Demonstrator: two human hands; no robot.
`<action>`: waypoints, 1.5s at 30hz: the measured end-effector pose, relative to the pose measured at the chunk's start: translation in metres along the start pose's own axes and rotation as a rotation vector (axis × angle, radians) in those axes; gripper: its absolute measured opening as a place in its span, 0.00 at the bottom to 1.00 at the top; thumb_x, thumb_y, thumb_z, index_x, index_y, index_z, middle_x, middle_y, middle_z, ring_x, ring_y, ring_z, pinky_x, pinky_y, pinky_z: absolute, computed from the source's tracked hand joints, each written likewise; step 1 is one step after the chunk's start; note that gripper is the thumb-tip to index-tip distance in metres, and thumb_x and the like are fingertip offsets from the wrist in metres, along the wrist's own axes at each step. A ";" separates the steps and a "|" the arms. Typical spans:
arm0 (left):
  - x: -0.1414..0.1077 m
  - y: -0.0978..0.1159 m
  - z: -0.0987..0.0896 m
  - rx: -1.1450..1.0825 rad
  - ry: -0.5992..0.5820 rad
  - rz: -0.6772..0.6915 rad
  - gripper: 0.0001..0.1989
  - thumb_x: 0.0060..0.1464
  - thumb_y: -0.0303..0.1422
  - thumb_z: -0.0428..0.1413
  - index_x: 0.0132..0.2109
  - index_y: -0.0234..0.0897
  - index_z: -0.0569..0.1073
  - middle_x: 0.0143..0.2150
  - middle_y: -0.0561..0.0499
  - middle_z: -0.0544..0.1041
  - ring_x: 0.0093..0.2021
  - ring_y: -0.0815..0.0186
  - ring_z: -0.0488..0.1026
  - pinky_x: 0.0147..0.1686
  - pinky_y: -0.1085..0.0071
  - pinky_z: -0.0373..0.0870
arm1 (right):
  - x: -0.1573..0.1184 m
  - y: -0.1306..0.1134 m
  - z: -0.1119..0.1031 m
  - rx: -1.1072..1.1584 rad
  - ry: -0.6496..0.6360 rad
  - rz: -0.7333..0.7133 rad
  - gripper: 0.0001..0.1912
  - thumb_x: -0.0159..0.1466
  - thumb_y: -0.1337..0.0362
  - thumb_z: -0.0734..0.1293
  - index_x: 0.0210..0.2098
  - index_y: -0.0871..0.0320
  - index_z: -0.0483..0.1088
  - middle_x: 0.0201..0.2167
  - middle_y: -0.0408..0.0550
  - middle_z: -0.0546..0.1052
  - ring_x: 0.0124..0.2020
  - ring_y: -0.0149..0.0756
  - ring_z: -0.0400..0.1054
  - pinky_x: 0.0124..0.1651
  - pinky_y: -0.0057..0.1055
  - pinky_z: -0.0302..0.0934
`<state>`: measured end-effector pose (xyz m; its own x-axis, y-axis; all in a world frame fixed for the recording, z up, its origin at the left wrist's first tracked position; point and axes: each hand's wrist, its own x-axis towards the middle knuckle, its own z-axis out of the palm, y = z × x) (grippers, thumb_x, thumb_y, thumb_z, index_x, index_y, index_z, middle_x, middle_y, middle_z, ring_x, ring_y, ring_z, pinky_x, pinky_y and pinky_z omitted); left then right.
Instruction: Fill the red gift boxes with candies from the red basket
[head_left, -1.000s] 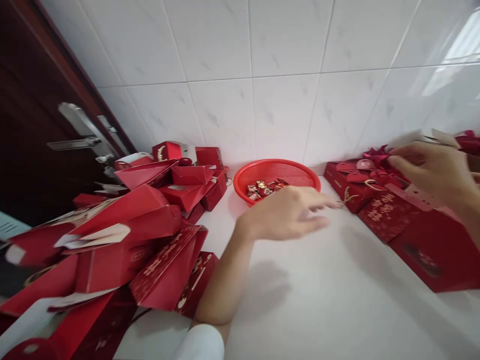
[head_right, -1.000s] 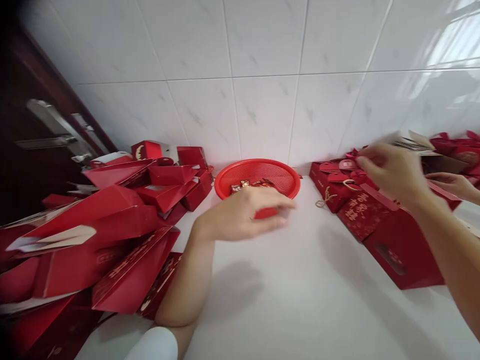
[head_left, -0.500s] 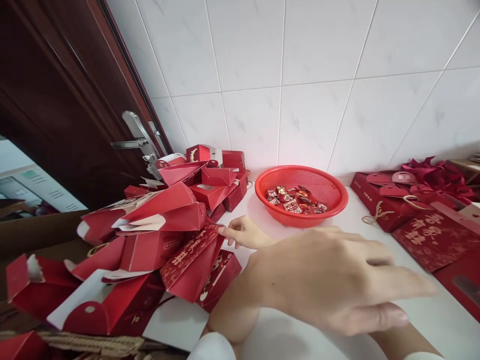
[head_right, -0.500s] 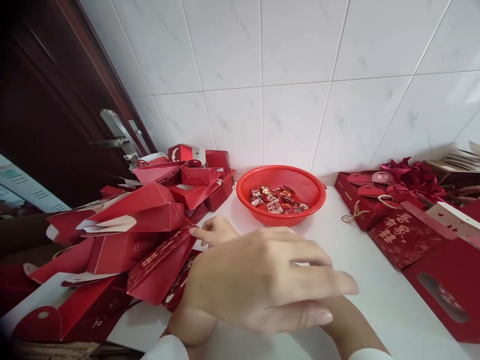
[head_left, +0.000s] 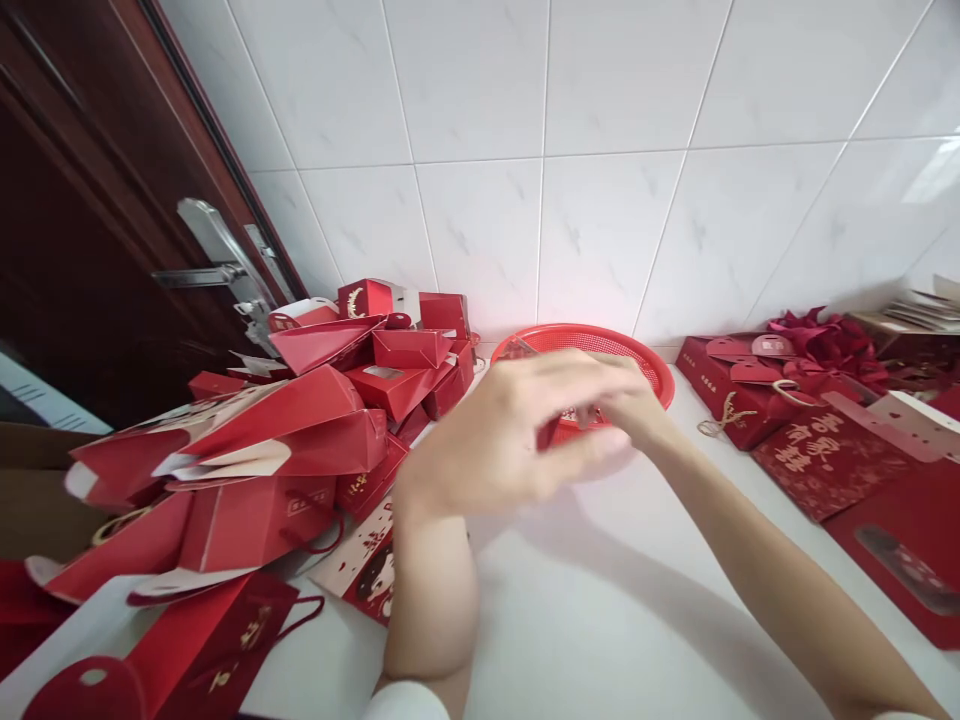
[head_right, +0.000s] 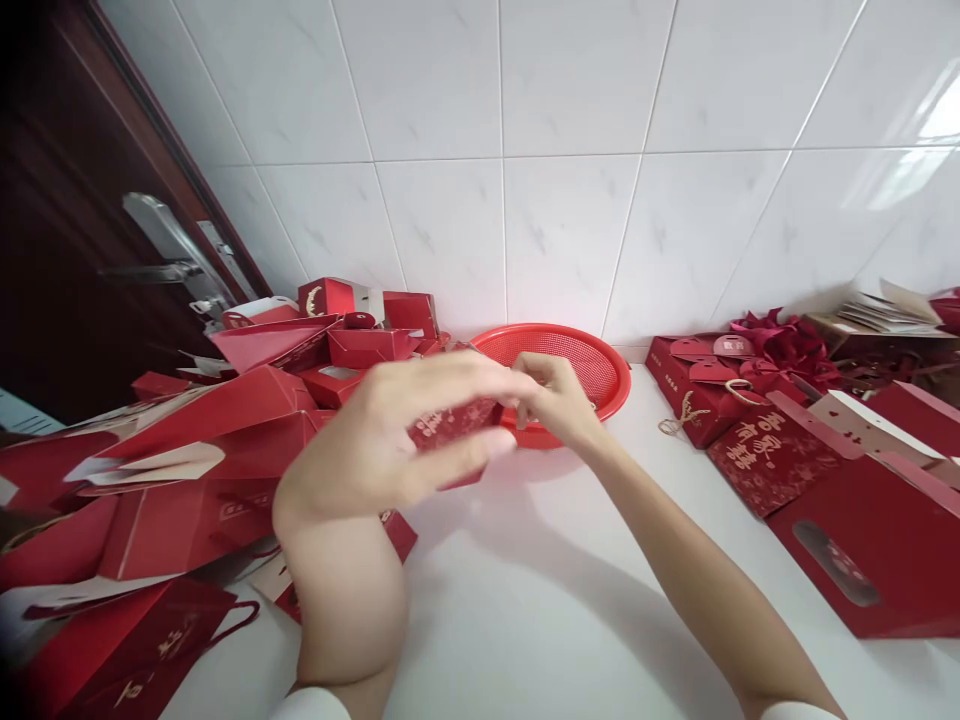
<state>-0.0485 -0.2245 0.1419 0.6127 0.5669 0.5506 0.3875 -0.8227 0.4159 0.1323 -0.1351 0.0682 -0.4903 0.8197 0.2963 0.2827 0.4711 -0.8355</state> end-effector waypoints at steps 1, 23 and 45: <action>0.000 -0.009 -0.005 0.020 0.070 -0.065 0.16 0.62 0.35 0.56 0.55 0.41 0.76 0.53 0.48 0.80 0.52 0.59 0.76 0.56 0.63 0.72 | -0.008 0.000 -0.010 0.029 0.049 0.031 0.10 0.64 0.58 0.60 0.28 0.55 0.62 0.20 0.41 0.70 0.22 0.33 0.70 0.27 0.30 0.65; 0.031 -0.093 0.021 -0.166 -0.546 -0.442 0.14 0.47 0.38 0.65 0.42 0.37 0.82 0.35 0.50 0.81 0.36 0.63 0.76 0.35 0.73 0.69 | -0.057 0.041 -0.041 -0.065 -0.161 0.013 0.13 0.65 0.54 0.66 0.32 0.58 0.70 0.29 0.45 0.75 0.30 0.34 0.70 0.35 0.30 0.66; 0.035 -0.115 0.023 -0.391 -0.579 -0.412 0.25 0.52 0.49 0.63 0.51 0.38 0.81 0.48 0.45 0.82 0.48 0.59 0.77 0.47 0.70 0.71 | 0.042 0.089 -0.052 -0.714 -0.344 0.363 0.21 0.46 0.62 0.77 0.41 0.53 0.80 0.42 0.52 0.82 0.42 0.53 0.77 0.40 0.39 0.68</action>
<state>-0.0558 -0.1114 0.0964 0.7742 0.6216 -0.1194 0.4567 -0.4179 0.7854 0.1793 -0.0420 0.0304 -0.4593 0.8689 -0.1846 0.8625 0.3865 -0.3267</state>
